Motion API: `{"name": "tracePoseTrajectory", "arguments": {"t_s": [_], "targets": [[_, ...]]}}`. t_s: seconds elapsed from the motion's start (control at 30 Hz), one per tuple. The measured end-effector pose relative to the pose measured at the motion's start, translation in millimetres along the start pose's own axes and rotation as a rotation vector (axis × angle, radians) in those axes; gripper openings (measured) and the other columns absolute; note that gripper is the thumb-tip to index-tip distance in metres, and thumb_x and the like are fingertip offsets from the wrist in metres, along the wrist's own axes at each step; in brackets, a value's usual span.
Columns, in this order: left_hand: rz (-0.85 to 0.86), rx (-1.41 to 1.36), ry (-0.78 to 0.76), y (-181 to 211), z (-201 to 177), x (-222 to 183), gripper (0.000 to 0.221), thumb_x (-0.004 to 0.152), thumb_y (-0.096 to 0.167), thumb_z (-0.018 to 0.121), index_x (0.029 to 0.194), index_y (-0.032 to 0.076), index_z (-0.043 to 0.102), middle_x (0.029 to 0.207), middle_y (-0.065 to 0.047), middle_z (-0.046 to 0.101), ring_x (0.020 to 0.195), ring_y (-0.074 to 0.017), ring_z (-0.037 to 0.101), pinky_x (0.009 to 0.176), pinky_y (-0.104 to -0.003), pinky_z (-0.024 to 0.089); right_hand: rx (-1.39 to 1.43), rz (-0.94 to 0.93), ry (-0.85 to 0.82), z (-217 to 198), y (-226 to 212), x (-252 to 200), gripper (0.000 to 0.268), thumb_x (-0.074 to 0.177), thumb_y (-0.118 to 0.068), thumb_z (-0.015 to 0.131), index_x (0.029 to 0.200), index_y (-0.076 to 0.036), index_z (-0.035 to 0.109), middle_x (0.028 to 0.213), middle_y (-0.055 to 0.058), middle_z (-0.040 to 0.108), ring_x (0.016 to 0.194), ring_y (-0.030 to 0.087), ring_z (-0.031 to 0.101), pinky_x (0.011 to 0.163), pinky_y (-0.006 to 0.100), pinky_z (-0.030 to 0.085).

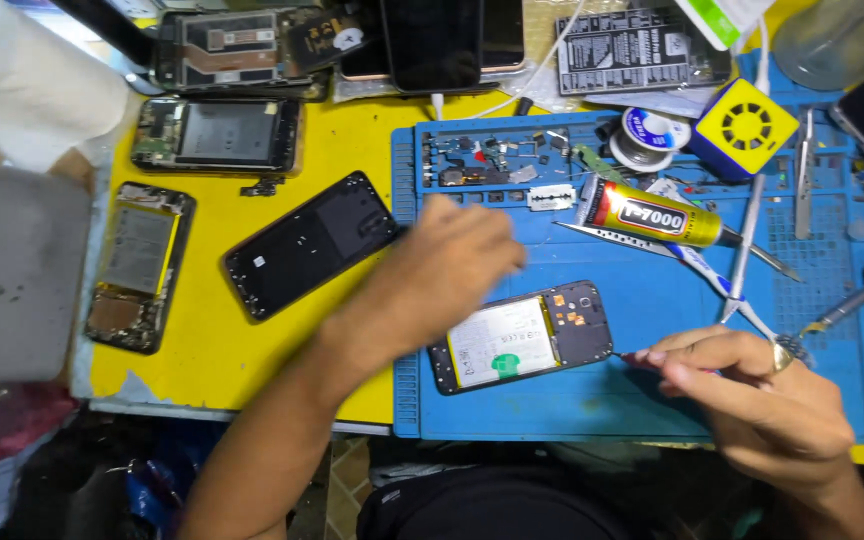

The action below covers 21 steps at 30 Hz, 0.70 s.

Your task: Disassembling a smartphone by removing the back cover and unscrewing internal components.

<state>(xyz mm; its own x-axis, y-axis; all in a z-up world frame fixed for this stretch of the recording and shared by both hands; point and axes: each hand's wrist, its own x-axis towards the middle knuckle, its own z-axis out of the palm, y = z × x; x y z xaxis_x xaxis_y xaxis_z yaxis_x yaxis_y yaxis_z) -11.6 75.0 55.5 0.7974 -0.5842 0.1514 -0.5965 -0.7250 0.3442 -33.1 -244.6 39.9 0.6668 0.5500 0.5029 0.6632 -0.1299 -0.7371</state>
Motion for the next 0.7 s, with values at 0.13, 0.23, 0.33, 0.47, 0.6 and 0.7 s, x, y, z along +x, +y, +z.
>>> {"name": "tracePoseTrajectory", "arguments": {"t_s": [0.13,0.23,0.33,0.47,0.6,0.7], "targets": [[-0.239,0.088,0.116,-27,-39,-53,0.020,0.105,0.008,0.055,0.103,0.012,0.075,0.099,-0.003,0.068,0.095,-0.0246,0.061,0.090,-0.044,0.038,0.002,0.004,-0.073,-3,8,-3,0.039,0.091,0.013,0.056,0.129,0.004,0.055,0.121,0.030,0.070,0.112,0.038,0.081,0.091,0.029,0.071],[-0.412,0.140,0.124,-43,-54,-88,0.019,0.106,0.011,0.056,0.104,0.010,0.075,0.101,-0.005,0.068,0.094,-0.0263,0.061,0.087,-0.043,0.035,-0.063,-0.050,-0.099,-3,12,4,0.046,0.080,-0.009,0.076,0.123,-0.003,0.062,0.121,0.026,0.069,0.110,0.033,0.076,0.094,0.033,0.065],[-0.481,0.175,0.114,-52,-55,-108,0.018,0.103,0.011,0.058,0.109,0.008,0.075,0.101,-0.007,0.067,0.095,-0.0292,0.059,0.086,-0.044,0.032,-0.081,-0.054,-0.032,2,5,6,0.036,0.079,-0.007,0.077,0.113,-0.002,0.067,0.106,0.019,0.067,0.097,0.029,0.073,0.087,0.033,0.064],[-0.595,0.099,0.054,-51,-57,-114,0.029,0.105,0.022,0.055,0.118,0.007,0.076,0.104,-0.007,0.069,0.100,-0.0277,0.059,0.087,-0.044,0.029,-0.048,0.017,-0.061,2,5,2,0.039,0.095,0.013,0.053,0.134,0.008,0.052,0.111,0.024,0.075,0.104,0.032,0.081,0.096,0.032,0.067],[-0.547,0.156,0.101,-60,-52,-119,0.019,0.104,0.016,0.060,0.099,0.009,0.076,0.096,-0.005,0.067,0.093,-0.0269,0.058,0.085,-0.044,0.030,-0.125,-0.042,-0.122,-1,8,5,0.054,0.075,-0.010,0.083,0.124,-0.003,0.061,0.125,0.029,0.070,0.116,0.036,0.076,0.094,0.035,0.062],[-0.542,0.181,0.137,-60,-55,-117,0.009,0.093,0.015,0.077,0.094,0.010,0.070,0.098,-0.004,0.068,0.095,-0.0269,0.060,0.084,-0.043,0.032,-0.078,-0.041,0.040,3,4,5,0.019,0.086,0.005,0.071,0.103,-0.002,0.069,0.096,0.017,0.065,0.086,0.026,0.071,0.083,0.033,0.065]]}}
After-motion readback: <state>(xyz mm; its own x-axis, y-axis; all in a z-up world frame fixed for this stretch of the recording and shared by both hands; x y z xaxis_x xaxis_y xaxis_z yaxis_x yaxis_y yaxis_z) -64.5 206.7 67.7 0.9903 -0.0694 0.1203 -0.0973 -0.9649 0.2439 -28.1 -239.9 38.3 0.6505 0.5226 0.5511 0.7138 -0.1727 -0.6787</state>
